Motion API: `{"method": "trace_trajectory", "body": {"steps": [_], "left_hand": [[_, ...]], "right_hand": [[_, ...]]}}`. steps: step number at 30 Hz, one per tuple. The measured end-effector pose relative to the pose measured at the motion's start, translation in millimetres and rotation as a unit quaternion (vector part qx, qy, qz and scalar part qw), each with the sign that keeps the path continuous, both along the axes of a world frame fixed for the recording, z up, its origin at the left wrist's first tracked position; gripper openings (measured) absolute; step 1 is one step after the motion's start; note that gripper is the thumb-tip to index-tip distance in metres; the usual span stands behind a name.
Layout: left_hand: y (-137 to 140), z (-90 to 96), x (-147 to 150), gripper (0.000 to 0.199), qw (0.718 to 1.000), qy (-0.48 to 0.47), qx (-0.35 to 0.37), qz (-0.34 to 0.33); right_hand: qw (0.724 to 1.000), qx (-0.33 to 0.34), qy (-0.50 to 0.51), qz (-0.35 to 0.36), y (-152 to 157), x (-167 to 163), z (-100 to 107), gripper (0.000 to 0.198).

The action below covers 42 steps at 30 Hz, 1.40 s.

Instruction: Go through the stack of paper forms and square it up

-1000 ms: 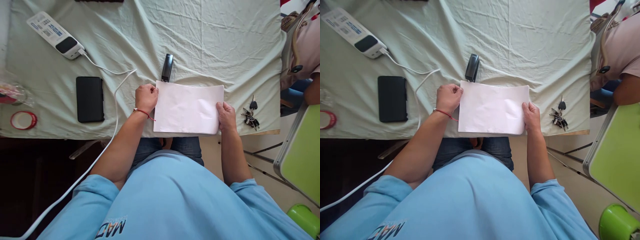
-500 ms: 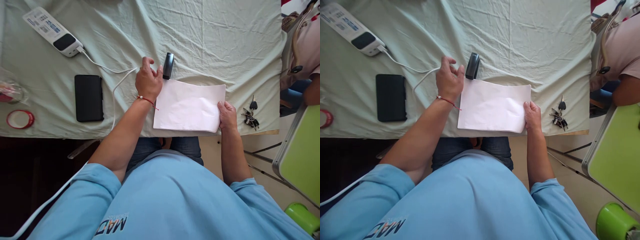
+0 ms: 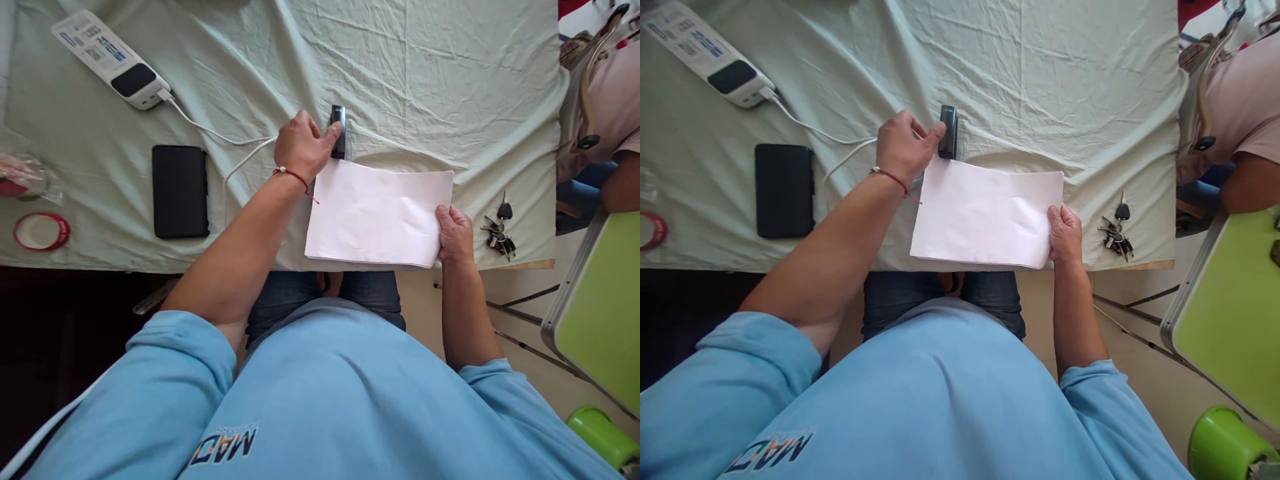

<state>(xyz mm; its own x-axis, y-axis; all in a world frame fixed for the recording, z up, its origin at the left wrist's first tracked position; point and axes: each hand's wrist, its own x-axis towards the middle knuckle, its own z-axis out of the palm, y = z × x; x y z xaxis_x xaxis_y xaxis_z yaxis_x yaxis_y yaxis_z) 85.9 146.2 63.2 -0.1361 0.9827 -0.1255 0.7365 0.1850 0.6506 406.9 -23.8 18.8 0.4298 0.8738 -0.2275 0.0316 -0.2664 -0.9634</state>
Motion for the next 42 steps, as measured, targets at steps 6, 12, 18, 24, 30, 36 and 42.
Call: {"method": "trace_trajectory", "body": {"steps": [6,12,18,24,30,36,42], "left_hand": [[20,8.3,14,0.039,0.996,0.004,-0.052,-0.070],[17,-20.0,8,0.054,0.995,-0.061,-0.064,-0.051],[18,-26.9,11,0.036,0.992,-0.114,-0.059,-0.022],[-12,-21.6,-8,0.043,0.993,-0.087,-0.064,-0.045],[-49,-18.5,-35,0.055,0.993,-0.037,-0.070,-0.087],[-90,-33.2,-53,0.016,0.999,-0.052,0.004,0.005],[-119,-37.4,-62,0.029,0.996,-0.079,-0.019,-0.032]], "right_hand": [[1.000,-0.006,-0.017,0.005,-3,2,1,0.052],[1.000,-0.009,-0.006,0.002,-6,1,0,0.053],[1.000,0.003,0.003,-0.008,-7,0,2,0.054],[1.000,-0.014,0.008,0.010,-13,-3,5,0.052],[0.998,-0.040,0.036,0.034,-18,-5,5,0.054],[0.997,-0.057,0.047,0.028,-25,-6,2,0.063],[0.995,-0.063,0.054,0.046,-31,-11,7,0.065]]}}
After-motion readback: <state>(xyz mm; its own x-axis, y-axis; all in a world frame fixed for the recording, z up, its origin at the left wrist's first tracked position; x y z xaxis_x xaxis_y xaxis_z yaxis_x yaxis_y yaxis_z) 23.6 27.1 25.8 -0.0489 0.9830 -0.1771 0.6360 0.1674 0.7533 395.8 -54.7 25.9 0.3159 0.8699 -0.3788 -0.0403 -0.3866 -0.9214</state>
